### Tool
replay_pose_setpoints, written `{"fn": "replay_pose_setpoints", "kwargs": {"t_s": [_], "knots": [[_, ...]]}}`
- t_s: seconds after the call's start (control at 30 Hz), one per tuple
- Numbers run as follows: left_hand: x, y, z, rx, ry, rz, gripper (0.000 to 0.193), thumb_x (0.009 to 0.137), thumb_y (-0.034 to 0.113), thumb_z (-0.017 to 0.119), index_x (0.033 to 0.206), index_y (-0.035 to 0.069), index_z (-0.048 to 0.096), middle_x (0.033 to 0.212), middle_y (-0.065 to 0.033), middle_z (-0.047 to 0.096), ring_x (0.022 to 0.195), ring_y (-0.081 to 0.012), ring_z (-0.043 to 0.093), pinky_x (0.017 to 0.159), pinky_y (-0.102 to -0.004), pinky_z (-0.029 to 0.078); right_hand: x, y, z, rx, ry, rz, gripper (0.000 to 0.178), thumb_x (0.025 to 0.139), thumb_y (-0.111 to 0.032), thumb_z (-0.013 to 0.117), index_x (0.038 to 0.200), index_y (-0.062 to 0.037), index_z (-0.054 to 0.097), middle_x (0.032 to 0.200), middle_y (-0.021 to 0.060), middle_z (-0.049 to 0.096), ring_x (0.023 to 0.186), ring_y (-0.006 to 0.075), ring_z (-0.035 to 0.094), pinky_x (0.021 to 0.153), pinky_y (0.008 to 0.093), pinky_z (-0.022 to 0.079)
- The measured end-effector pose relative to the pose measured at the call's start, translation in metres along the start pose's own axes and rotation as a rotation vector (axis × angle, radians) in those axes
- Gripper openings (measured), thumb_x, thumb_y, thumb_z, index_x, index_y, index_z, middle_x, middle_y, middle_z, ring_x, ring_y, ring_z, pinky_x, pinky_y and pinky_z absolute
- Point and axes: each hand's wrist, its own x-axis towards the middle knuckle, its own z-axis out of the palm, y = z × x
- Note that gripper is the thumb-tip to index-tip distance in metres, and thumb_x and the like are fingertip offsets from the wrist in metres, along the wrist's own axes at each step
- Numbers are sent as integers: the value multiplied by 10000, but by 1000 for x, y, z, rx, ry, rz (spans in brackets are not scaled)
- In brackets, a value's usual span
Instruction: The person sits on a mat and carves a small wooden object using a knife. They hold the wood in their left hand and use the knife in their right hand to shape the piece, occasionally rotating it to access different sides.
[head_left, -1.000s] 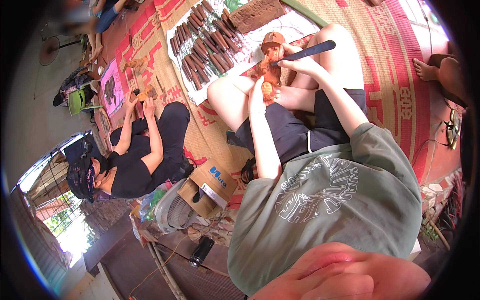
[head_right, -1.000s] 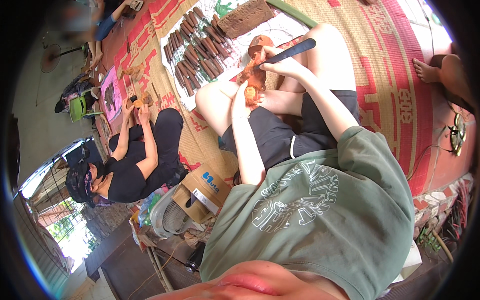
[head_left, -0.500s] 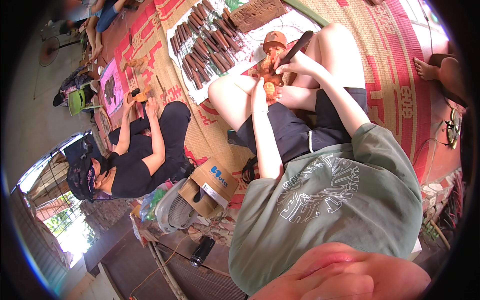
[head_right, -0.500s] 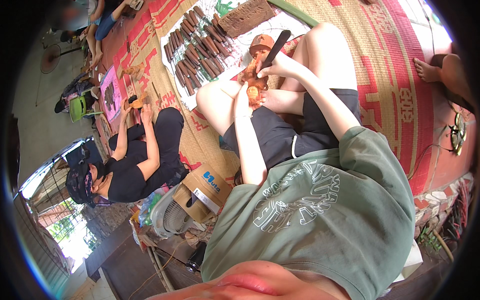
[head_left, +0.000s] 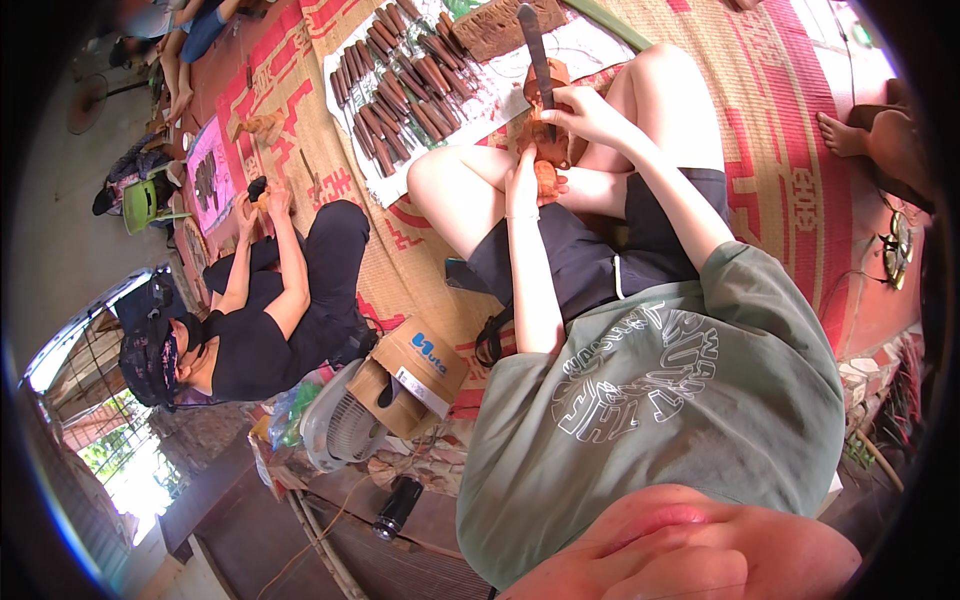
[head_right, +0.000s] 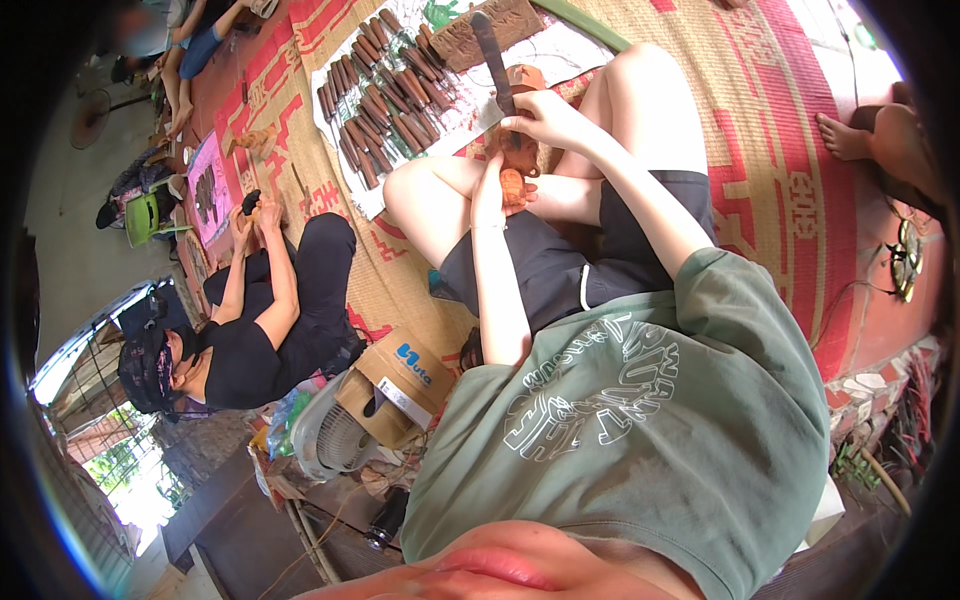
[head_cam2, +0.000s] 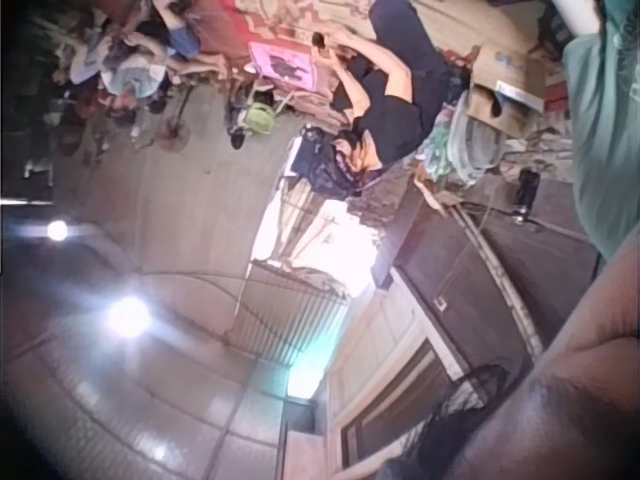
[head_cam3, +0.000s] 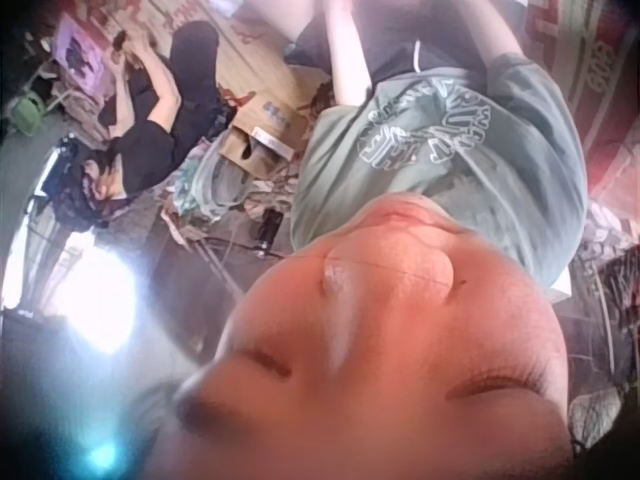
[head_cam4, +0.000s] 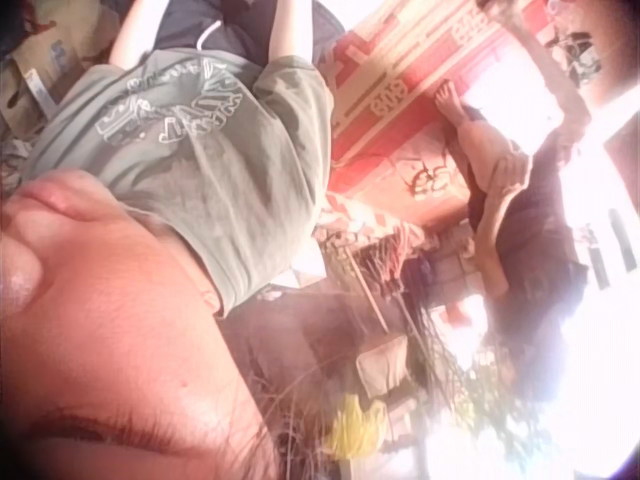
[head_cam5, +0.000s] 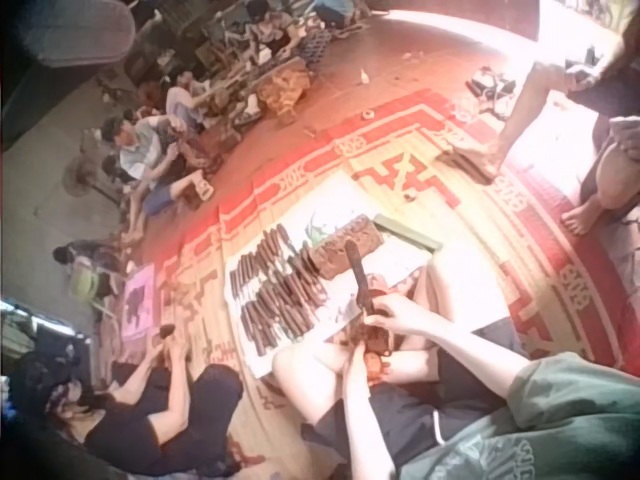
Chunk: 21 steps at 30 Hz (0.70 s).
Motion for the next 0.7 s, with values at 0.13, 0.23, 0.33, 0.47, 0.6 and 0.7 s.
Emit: {"fn": "replay_pose_setpoints", "kwargs": {"t_s": [0.13, 0.23, 0.33, 0.47, 0.6, 0.7], "knots": [[1, -2, -2, 16, -5, 21, 439, 880, 370, 470, 996, -52, 495, 695, -185, 611, 459, -247, 590, 403, -294, 509, -7, 9, 4, 108, 86, -20, 280, 812, -195, 641, 987, 19, 599, 819, 146, 642, 737, 178, 613, 682, 294, 480], [2, -3, -3, 26, -9, 33, 436, 881, 367, 468, 994, -54, 495, 689, -185, 609, 453, -247, 588, 399, -294, 506, -9, 5, 4, 116, 40, -20, 298, 801, -185, 656, 1011, 18, 592, 819, 127, 648, 740, 155, 611, 685, 285, 486], [4, -4, -2, 33, -13, 44, 434, 882, 363, 466, 992, -55, 495, 683, -184, 608, 448, -247, 586, 395, -294, 504, -10, 8, 10, 138, 45, -53, 280, 795, -171, 662, 985, 23, 594, 822, 125, 650, 739, 151, 612, 687, 276, 490], [8, -5, 0, 42, -15, 62, 430, 884, 359, 464, 989, -57, 494, 675, -183, 606, 441, -247, 583, 390, -294, 501, -10, 6, 14, 105, 19, -68, 258, 786, -173, 664, 928, 30, 595, 809, 154, 637, 733, 197, 616, 678, 296, 483], [10, -8, 2, 52, -23, 75, 427, 885, 354, 462, 987, -59, 494, 667, -181, 604, 434, -246, 581, 385, -293, 498, -9, 8, 18, 20, 69, -151, 246, 771, -179, 664, 881, 31, 595, 756, 174, 608, 702, 253, 599, 656, 335, 467], [11, -12, 2, 61, -29, 82, 424, 887, 351, 460, 984, -61, 494, 661, -181, 602, 428, -246, 579, 381, -293, 496, -10, 12, 24, -28, 80, -186, 236, 767, -178, 657, 859, 29, 593, 735, 180, 593, 671, 272, 581, 636, 355, 454]]}}
